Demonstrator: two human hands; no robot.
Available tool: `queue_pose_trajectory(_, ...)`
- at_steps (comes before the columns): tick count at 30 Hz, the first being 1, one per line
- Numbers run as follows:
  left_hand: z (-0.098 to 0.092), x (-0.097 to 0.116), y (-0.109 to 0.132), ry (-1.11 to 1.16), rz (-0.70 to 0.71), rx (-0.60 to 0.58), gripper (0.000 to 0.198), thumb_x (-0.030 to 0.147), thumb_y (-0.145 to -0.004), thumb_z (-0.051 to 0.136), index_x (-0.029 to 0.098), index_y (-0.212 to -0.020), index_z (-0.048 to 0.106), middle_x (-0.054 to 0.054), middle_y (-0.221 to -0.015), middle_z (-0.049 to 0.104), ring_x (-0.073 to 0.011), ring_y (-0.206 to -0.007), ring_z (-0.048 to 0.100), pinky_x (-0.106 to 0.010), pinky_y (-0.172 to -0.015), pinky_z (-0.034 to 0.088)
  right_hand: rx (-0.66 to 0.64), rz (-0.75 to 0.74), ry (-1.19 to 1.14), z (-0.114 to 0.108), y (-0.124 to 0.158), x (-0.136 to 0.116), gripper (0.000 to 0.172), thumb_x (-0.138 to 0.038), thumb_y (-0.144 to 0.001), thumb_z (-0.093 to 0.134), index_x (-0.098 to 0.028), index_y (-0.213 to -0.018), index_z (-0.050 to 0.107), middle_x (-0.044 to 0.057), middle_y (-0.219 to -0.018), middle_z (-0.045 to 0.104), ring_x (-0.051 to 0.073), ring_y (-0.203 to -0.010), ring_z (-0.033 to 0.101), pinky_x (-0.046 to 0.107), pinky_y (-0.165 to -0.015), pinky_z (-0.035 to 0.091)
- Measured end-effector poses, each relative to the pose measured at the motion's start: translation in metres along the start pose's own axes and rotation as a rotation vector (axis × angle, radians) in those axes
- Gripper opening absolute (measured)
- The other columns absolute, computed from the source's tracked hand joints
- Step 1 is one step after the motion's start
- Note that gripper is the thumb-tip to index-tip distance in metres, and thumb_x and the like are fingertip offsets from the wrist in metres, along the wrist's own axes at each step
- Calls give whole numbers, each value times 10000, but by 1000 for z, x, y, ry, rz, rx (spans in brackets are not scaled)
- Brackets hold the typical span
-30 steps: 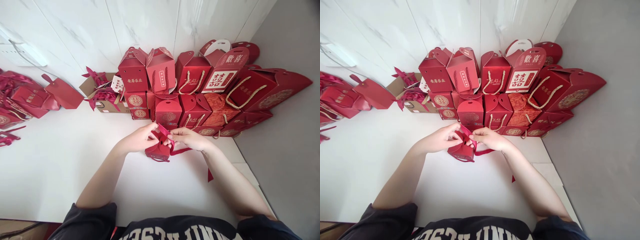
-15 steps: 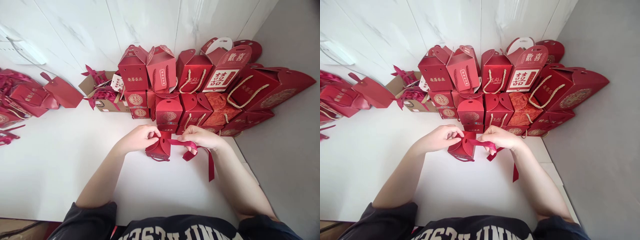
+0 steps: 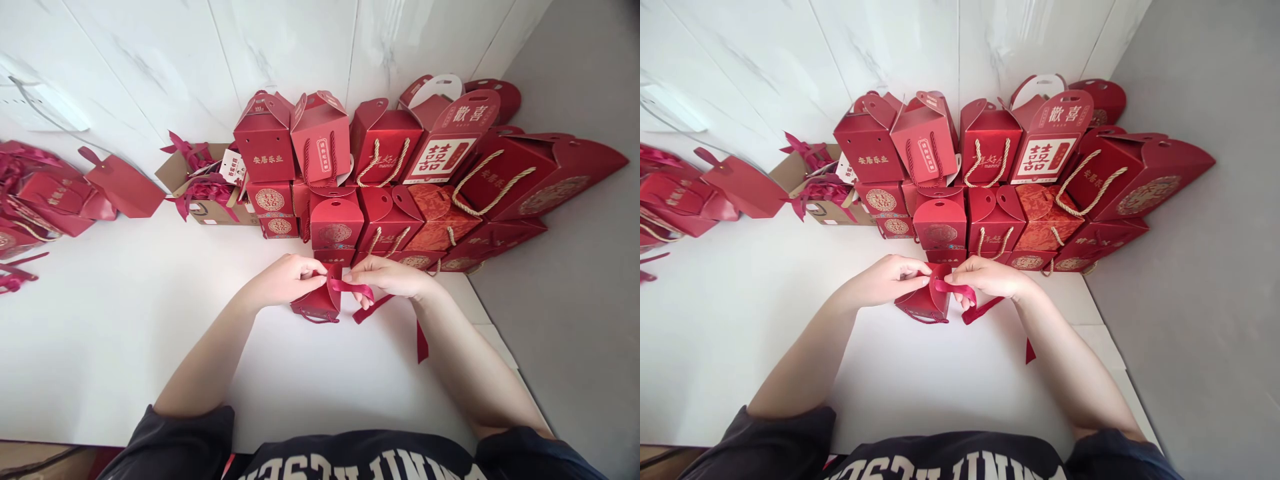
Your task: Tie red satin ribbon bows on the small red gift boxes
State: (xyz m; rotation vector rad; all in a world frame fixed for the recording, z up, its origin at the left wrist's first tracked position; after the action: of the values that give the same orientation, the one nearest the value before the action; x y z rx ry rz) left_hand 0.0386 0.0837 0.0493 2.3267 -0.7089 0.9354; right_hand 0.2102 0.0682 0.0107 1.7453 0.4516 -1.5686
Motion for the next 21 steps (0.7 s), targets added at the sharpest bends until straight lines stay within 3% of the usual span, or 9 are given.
queue_pose_trajectory(5,-1,-5,-4,37,-22,29,227,353,-855,496,186,-795,636,38,-593,418,-103,-556,358,-241,-534,288,-2,-35,122,2,1,-3,417,-490,-926,501,-158,-746,679,36,-724,693,165,-696,640,302,-744,490)
queue_pose_trajectory(7,-11,-4,-2,51,-5,114,198,323,-850,494,185,-771,612,26,-646,488,-111,-598,418,-245,-573,326,152,-79,248,-2,1,-8,388,-492,-937,481,-174,-812,664,28,-786,690,169,-734,629,307,-752,475)
queue_pose_trajectory(10,-28,0,6,89,43,311,168,275,-858,465,184,-757,563,18,-734,545,-120,-672,480,-248,-634,363,510,-213,456,-9,4,-19,263,-436,-944,498,-207,-925,626,22,-899,681,174,-793,613,311,-756,454)
queue_pose_trajectory(12,-34,3,10,107,60,377,166,270,-868,451,184,-760,543,19,-736,542,-117,-668,477,-247,-634,365,612,-346,476,-5,3,-25,195,-387,-947,509,-221,-996,596,43,-1047,672,192,-912,620,317,-791,455)
queue_pose_trajectory(15,-31,11,12,106,96,312,168,290,-872,457,187,-790,561,8,-756,566,-126,-671,494,-252,-631,379,521,-495,355,9,-5,-25,147,-353,-949,516,-223,-1010,551,72,-1217,625,205,-1041,603,319,-810,467)
queue_pose_trajectory(18,-25,19,14,69,144,235,207,323,-898,433,198,-846,589,-11,-826,610,-143,-717,542,-263,-657,410,424,-547,236,17,-12,-19,128,-333,-931,561,-216,-911,514,58,-1037,661,182,-914,609,317,-775,471)
queue_pose_trajectory(21,-19,17,20,-108,86,197,275,442,-852,535,231,-1020,587,-10,-834,612,-161,-698,561,-277,-639,418,418,-609,160,16,-13,-19,149,-313,-910,602,-216,-853,506,23,-850,635,165,-811,591,333,-791,470)
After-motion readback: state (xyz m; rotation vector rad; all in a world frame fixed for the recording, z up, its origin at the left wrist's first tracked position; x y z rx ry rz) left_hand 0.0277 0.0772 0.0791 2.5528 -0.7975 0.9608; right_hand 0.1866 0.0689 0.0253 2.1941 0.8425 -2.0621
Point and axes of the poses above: each hand's wrist, its own y-axis away from the middle knuckle, its own z-axis out of the palm, x = y × z, the point moved 5 cm from there along -y, towards the middle knuckle
